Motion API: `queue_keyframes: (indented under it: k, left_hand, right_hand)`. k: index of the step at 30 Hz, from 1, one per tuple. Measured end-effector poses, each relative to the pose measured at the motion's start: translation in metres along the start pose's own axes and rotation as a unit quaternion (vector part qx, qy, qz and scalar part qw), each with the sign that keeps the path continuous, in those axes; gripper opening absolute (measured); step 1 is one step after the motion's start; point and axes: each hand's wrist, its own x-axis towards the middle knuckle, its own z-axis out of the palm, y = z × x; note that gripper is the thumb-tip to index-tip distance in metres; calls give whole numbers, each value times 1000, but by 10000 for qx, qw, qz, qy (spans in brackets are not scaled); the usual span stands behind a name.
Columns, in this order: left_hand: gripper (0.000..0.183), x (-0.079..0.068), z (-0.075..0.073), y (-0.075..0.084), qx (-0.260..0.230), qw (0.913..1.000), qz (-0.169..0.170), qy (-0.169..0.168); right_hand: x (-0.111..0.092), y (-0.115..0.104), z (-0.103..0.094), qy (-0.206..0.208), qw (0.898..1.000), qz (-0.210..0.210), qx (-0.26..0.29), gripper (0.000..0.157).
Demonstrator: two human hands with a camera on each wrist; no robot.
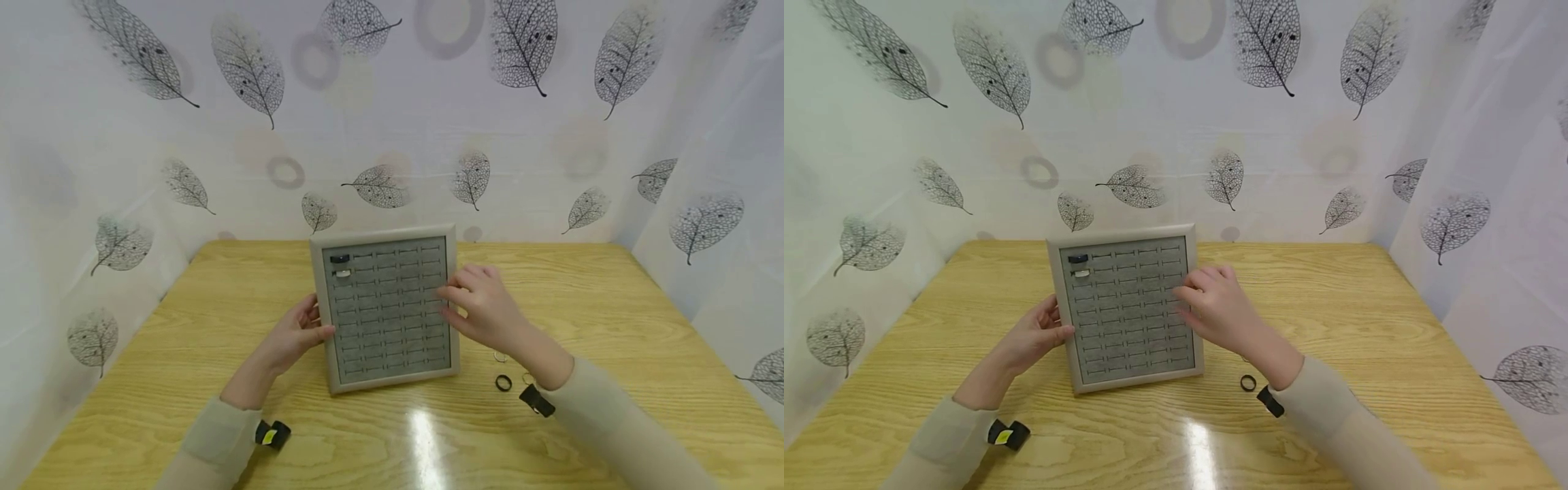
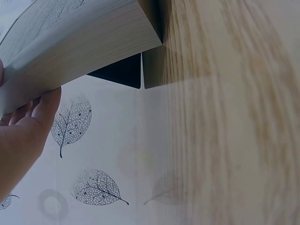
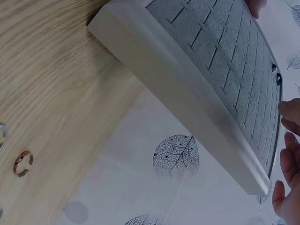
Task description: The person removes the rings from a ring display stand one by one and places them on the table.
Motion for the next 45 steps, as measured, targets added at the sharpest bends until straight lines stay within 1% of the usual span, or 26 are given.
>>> queue_keyframes:
  k: [6, 13, 16, 22, 28, 32, 39, 45]
  left_hand:
    - [70, -1, 0, 0, -3, 10000, 0, 1]
    - [70, 0, 0, 1, -48, 10000, 14, -21]
    - [70, -1, 0, 1, -56, 10000, -21, -2]
    - [69, -1, 1, 2, -92, 10000, -13, 14]
    - [69, -1, 0, 2, -88, 9999, 24, -47]
    - [70, -1, 0, 1, -80, 9999, 20, -84]
    - [71, -1, -1, 0, -69, 9999, 47, -131]
    - [70, -1, -1, 1, -77, 9999, 70, -135]
  right_hand:
    - [18, -4, 14, 81, 9999, 29, 142, 24]
    - [41, -8, 35, 560, 9975, -57, 424, 23]
    - [49, -11, 43, 637, 9972, -102, 371, 22]
    - [66, -17, 50, 593, 9980, -163, 155, 17]
    - [83, -20, 57, 642, 9978, -117, 93, 13]
    - [91, -23, 61, 587, 9982, -81, 8, 13]
    - [102, -27, 65, 479, 9986, 172, -142, 14]
    - [105, -28, 66, 346, 9984, 413, -170, 12]
